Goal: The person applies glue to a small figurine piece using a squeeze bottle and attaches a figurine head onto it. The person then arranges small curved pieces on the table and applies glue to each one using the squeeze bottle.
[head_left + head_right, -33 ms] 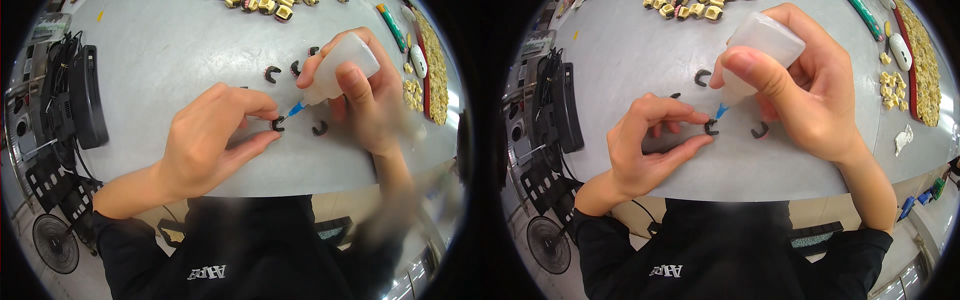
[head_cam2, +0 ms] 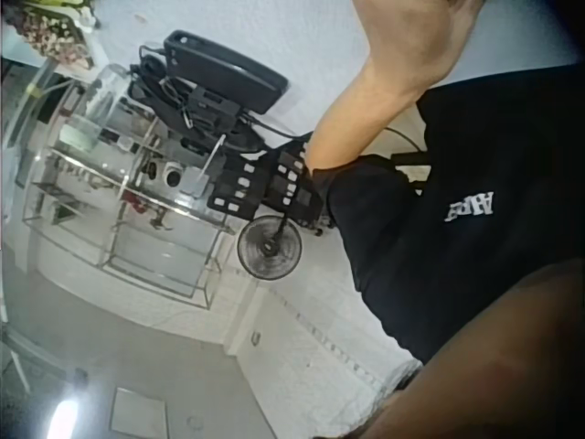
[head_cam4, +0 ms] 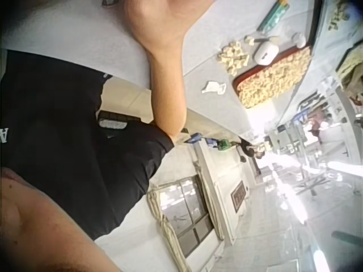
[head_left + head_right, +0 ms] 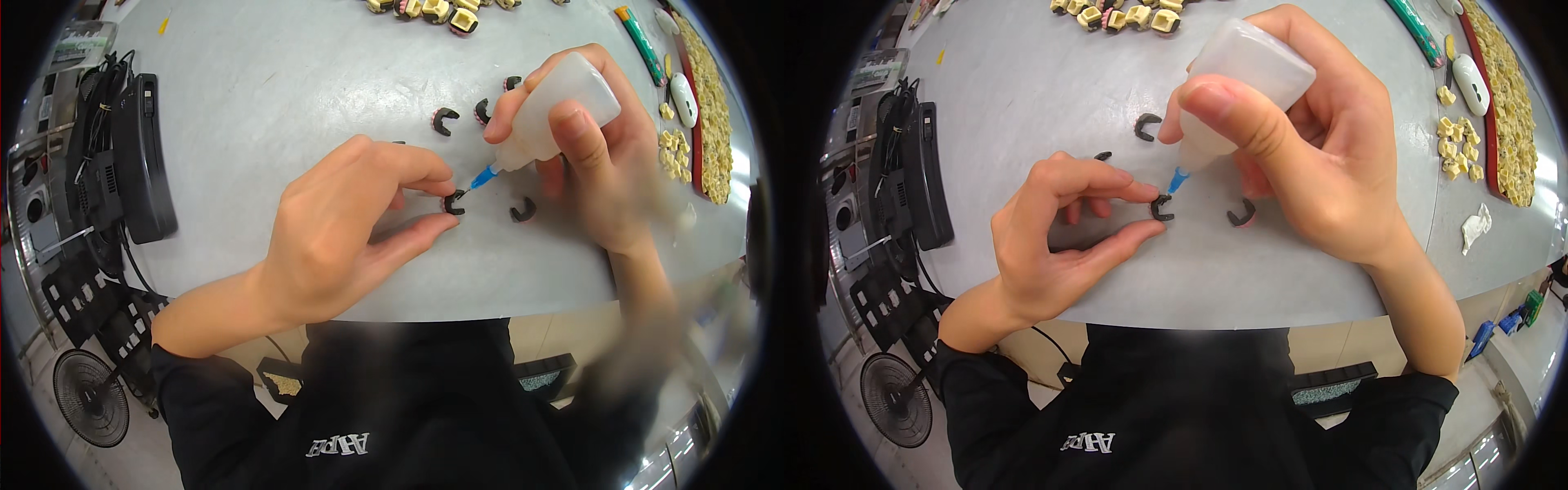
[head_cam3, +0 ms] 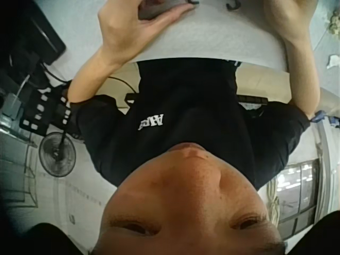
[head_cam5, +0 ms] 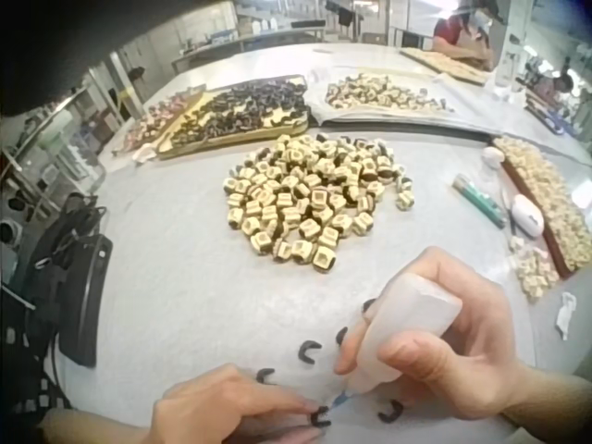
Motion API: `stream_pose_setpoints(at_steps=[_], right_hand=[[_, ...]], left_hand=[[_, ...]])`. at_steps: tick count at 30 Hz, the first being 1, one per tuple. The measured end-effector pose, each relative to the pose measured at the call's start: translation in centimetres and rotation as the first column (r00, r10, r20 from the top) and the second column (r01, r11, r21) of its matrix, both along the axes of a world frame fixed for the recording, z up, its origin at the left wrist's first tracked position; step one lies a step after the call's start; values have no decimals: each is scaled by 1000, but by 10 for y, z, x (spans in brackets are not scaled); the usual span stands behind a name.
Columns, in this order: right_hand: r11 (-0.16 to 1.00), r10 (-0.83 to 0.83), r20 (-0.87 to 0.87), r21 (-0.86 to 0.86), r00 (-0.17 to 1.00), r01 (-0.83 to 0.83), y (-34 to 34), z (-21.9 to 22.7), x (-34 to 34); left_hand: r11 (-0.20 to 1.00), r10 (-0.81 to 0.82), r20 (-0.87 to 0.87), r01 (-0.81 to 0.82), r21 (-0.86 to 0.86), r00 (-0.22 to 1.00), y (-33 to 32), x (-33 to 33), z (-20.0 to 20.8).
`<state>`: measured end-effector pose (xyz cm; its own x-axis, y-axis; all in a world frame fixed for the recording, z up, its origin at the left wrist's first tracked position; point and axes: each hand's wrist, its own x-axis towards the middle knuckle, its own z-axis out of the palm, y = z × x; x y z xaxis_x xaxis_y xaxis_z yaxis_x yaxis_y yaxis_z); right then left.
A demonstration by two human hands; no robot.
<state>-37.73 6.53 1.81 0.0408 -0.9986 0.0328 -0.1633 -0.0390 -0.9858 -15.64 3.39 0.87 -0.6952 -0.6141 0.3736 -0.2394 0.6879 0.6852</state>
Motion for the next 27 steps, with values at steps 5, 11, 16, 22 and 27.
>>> stream_pose_setpoints(at_steps=[5, 11, 16, 22, 27], right_hand=[[1000, -7, 0, -18, 1000, 7, 0, -1, 1], [999, -9, 8, -41, 1000, 9, -1, -5, -2], [999, -30, 59, 32, 998, 28, -2, -4, -11], [990, -113, 69, -80, 991, 119, -2, -8, -6], [986, -149, 79, -69, 986, 154, -3, -9, -4]], left_hand=[[1000, -8, 4, 8, 6, 1000, 0, 0, 0], [1000, -4, 11, 4, 8, 1000, 0, 1, 0], [1000, -12, 9, 12, -3, 1000, -1, 0, 0], [1000, -11, 6, 11, -5, 1000, 0, 1, -1], [1000, -4, -5, 4, -10, 1000, 0, 2, -2]])
